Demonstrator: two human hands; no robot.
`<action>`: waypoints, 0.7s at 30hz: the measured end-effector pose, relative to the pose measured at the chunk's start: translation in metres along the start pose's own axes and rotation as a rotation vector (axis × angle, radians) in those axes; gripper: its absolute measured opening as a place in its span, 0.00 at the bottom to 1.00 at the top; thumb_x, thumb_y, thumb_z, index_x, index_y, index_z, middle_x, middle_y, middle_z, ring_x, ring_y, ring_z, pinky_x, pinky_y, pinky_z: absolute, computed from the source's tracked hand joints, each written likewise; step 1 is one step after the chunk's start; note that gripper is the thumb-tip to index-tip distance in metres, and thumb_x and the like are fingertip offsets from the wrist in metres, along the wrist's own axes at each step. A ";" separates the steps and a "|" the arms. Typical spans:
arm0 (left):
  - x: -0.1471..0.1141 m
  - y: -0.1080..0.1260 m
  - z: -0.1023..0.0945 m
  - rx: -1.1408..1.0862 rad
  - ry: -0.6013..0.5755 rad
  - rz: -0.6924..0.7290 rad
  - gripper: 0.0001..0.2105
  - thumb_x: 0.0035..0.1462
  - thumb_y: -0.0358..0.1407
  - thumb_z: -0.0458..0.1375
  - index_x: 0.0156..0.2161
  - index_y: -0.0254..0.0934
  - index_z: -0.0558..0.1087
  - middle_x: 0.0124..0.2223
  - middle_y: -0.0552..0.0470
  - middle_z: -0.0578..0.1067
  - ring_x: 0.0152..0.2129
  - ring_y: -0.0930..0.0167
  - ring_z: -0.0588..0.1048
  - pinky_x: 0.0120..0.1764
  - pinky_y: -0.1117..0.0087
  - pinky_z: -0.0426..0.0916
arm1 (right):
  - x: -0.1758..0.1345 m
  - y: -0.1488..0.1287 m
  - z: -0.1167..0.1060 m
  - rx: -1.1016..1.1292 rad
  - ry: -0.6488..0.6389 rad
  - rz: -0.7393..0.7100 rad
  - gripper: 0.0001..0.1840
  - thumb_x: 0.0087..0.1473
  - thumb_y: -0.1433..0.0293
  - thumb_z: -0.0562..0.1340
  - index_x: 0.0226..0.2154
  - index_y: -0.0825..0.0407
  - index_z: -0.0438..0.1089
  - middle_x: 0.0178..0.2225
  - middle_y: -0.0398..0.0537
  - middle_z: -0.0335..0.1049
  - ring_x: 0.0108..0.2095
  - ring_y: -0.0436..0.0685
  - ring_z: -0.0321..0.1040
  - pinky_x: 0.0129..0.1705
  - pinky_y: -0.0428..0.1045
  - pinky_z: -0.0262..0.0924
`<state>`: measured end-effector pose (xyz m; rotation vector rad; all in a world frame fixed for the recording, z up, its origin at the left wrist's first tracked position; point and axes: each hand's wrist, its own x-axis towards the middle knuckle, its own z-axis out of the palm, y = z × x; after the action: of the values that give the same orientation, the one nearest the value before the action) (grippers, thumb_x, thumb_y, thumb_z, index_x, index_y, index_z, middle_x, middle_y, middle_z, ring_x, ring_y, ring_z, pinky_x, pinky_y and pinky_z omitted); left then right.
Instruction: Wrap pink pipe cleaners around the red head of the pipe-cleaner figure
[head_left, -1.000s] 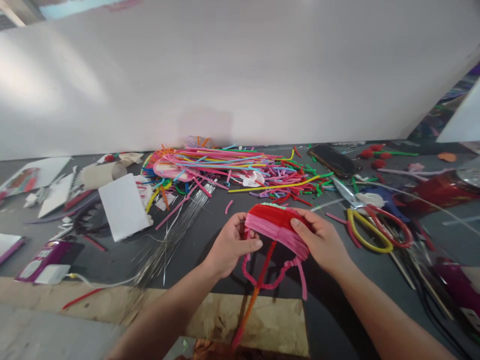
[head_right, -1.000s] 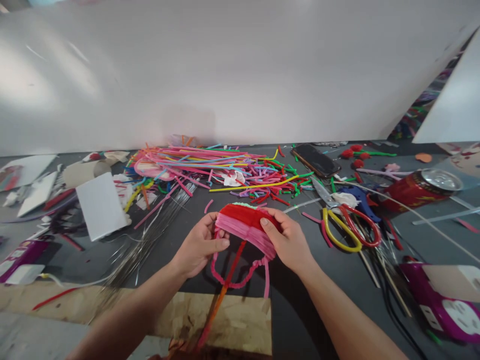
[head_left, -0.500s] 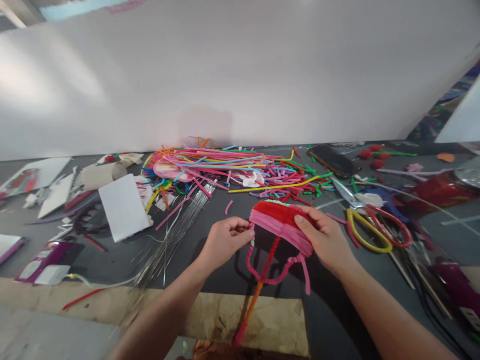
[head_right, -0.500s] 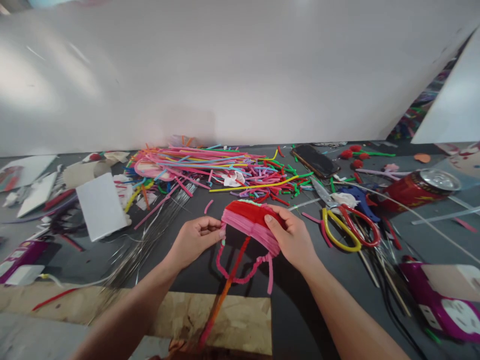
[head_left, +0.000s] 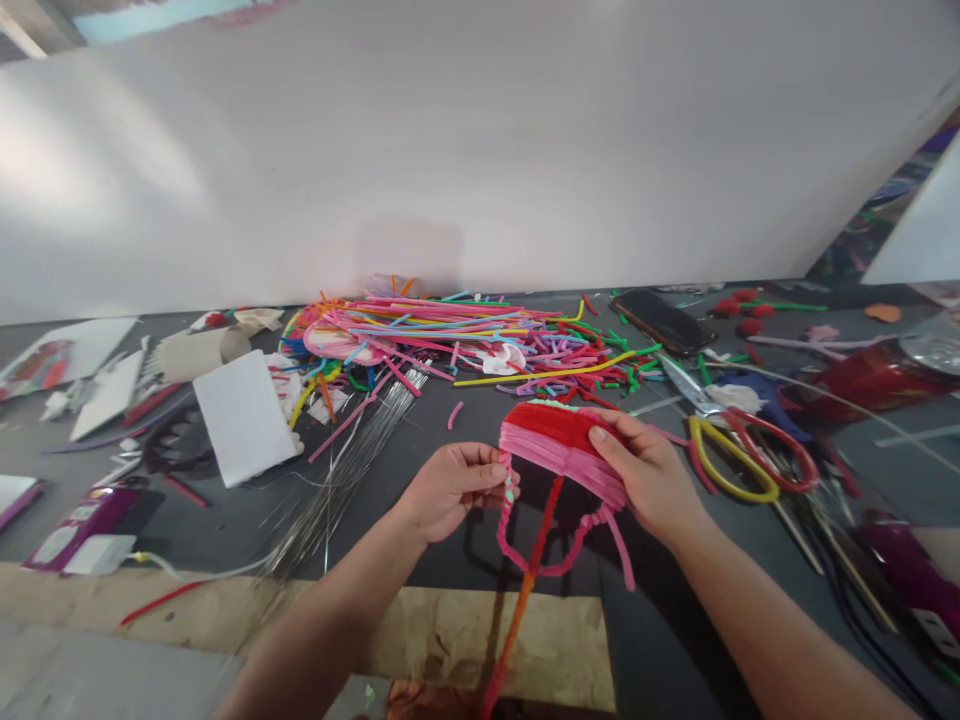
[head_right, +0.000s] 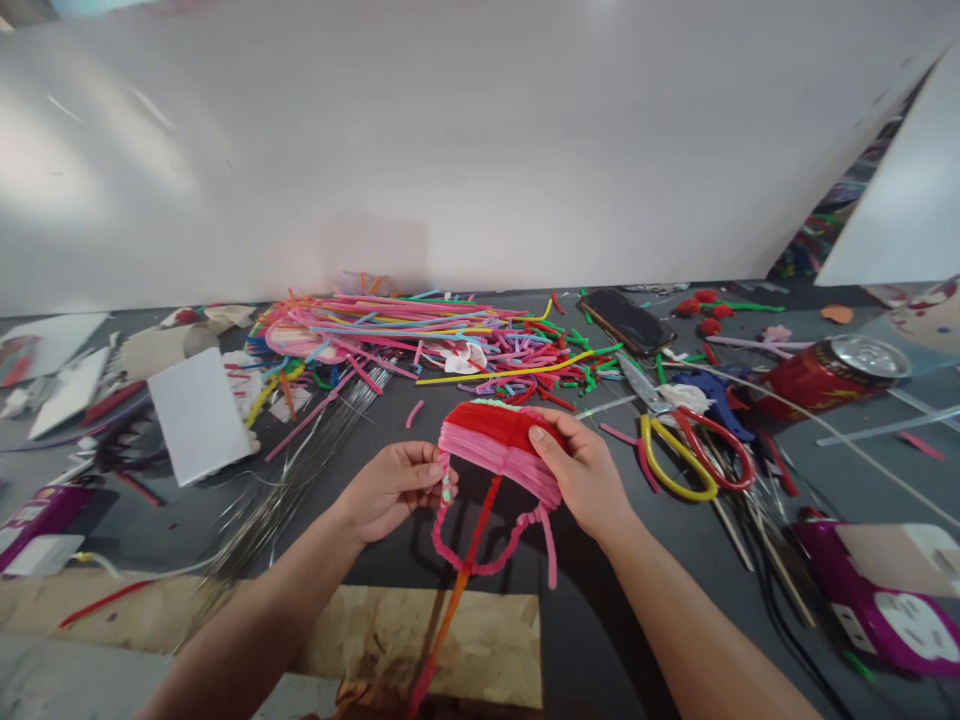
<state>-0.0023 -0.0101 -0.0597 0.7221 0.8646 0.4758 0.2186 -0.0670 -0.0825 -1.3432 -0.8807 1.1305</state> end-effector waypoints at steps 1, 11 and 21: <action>0.000 0.000 0.000 -0.014 -0.012 -0.002 0.12 0.40 0.35 0.69 0.27 0.30 0.71 0.27 0.48 0.77 0.21 0.75 0.74 0.28 0.73 0.70 | 0.000 0.001 0.000 0.028 -0.004 0.010 0.20 0.49 0.57 0.64 0.43 0.47 0.71 0.43 0.46 0.74 0.43 0.58 0.70 0.45 0.52 0.63; 0.004 -0.007 -0.003 -0.085 -0.101 0.001 0.12 0.38 0.34 0.70 0.26 0.30 0.72 0.27 0.47 0.77 0.23 0.71 0.76 0.28 0.73 0.70 | 0.001 0.000 0.004 0.257 -0.046 0.109 0.18 0.48 0.58 0.65 0.42 0.46 0.71 0.37 0.44 0.75 0.38 0.56 0.71 0.39 0.50 0.65; 0.010 0.003 -0.011 -0.313 0.053 0.247 0.12 0.39 0.31 0.69 0.29 0.33 0.71 0.26 0.55 0.74 0.23 0.76 0.74 0.32 0.74 0.72 | 0.006 0.005 0.001 0.150 -0.037 -0.001 0.20 0.45 0.57 0.66 0.41 0.47 0.68 0.36 0.45 0.71 0.33 0.52 0.69 0.33 0.49 0.66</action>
<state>-0.0053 0.0026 -0.0672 0.5303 0.7315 0.8344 0.2185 -0.0610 -0.0886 -1.2025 -0.8060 1.2001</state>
